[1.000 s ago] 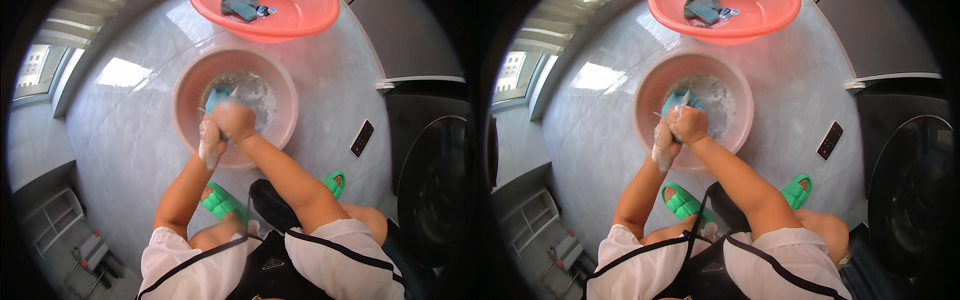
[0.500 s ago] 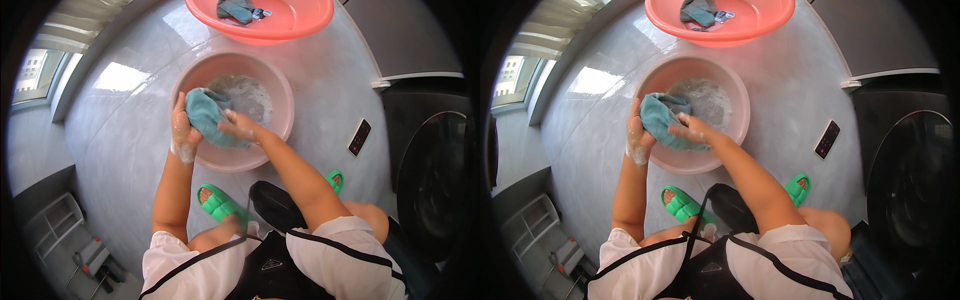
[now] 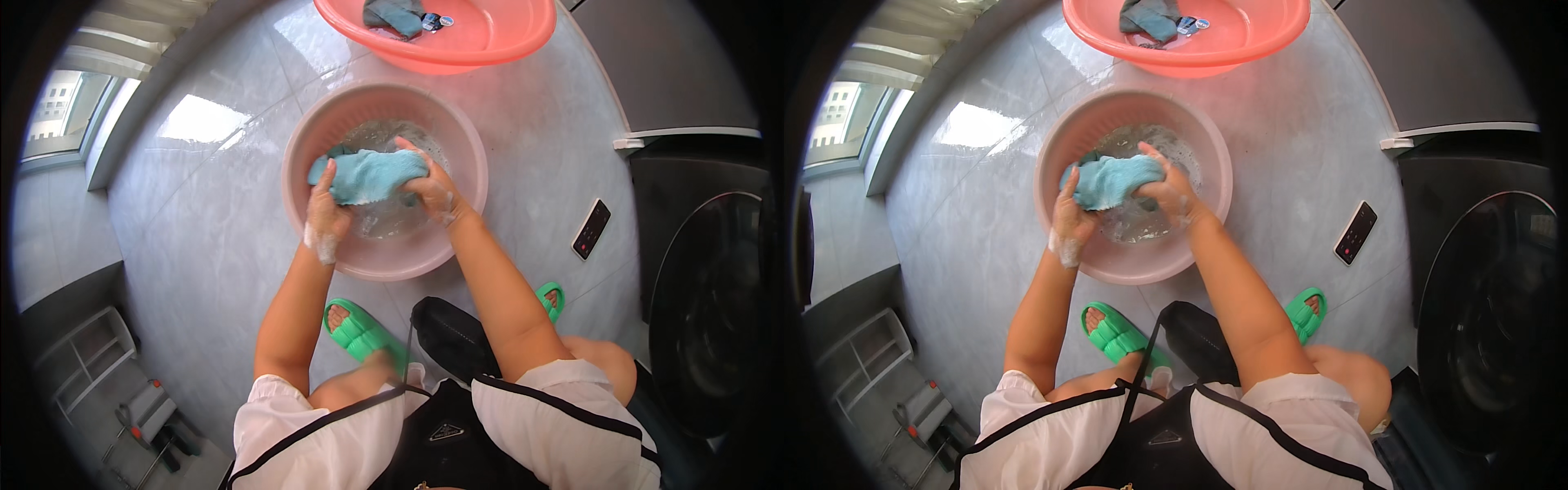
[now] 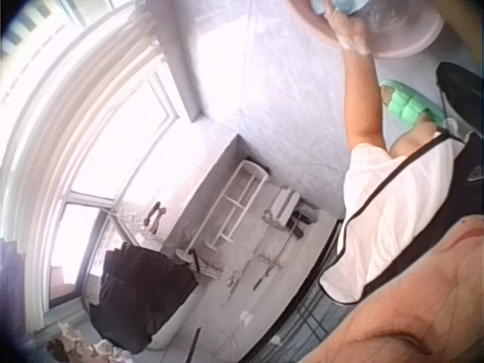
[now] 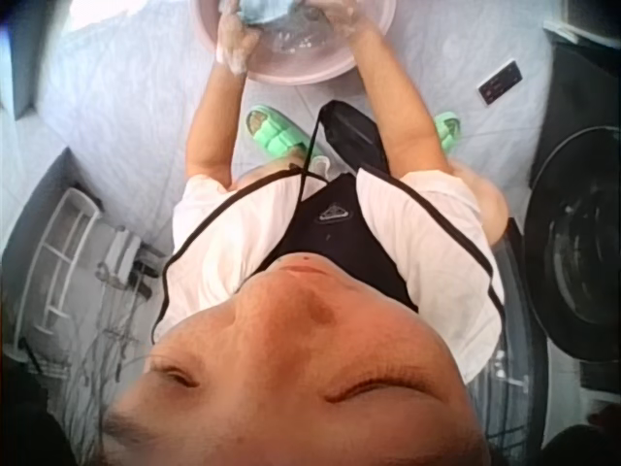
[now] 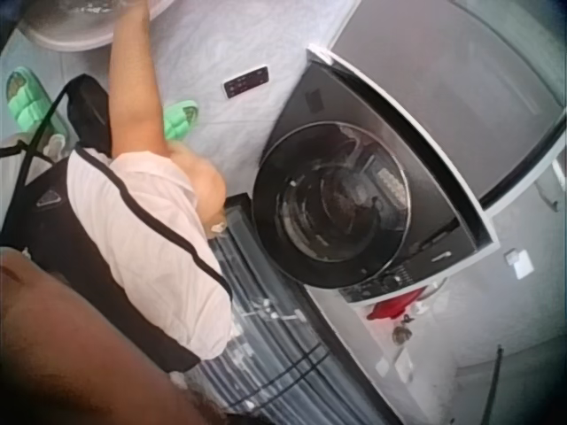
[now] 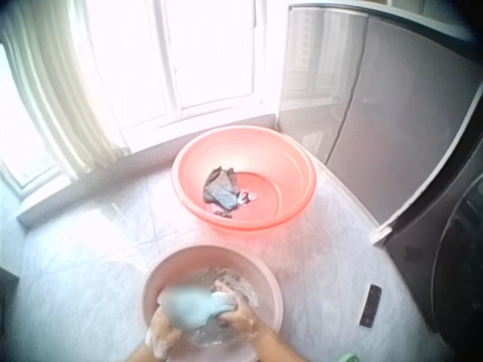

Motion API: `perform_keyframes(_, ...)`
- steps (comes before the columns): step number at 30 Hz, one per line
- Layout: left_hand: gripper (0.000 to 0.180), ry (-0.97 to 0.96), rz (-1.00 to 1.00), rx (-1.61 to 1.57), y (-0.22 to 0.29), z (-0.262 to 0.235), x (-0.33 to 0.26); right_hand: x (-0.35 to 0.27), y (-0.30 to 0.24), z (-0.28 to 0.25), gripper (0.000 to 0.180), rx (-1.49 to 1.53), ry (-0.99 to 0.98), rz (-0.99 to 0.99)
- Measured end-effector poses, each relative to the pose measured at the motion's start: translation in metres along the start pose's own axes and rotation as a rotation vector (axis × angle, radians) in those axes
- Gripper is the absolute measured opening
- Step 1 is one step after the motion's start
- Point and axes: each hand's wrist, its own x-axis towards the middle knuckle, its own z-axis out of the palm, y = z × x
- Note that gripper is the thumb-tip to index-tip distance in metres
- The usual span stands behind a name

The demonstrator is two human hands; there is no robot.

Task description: The person washes a blue cloth in a pink basin of soapy water by hand, scrubbing the fabric against itself, then applies soap from a bar to the cloth and continues scrubbing.

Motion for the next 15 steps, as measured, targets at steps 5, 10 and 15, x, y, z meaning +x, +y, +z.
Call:
perform_keyframes(5, 0.074, -0.407, -0.500, -0.294, -0.008, -0.003, 0.000, -0.017, 0.022, 0.086, 0.093, -0.405, -0.233, -0.434)
perform_keyframes(10, 0.059, -0.454, -0.619, -0.377, -0.006, -0.023, 0.023, -0.023, 0.064, 0.107, 0.054, -0.590, -0.145, -0.644)
perform_keyframes(15, 0.042, -0.097, -0.216, 0.062, -0.045, -0.016, 0.025, -0.010, 0.078, 0.107, 0.033, -0.149, 0.276, -0.448)
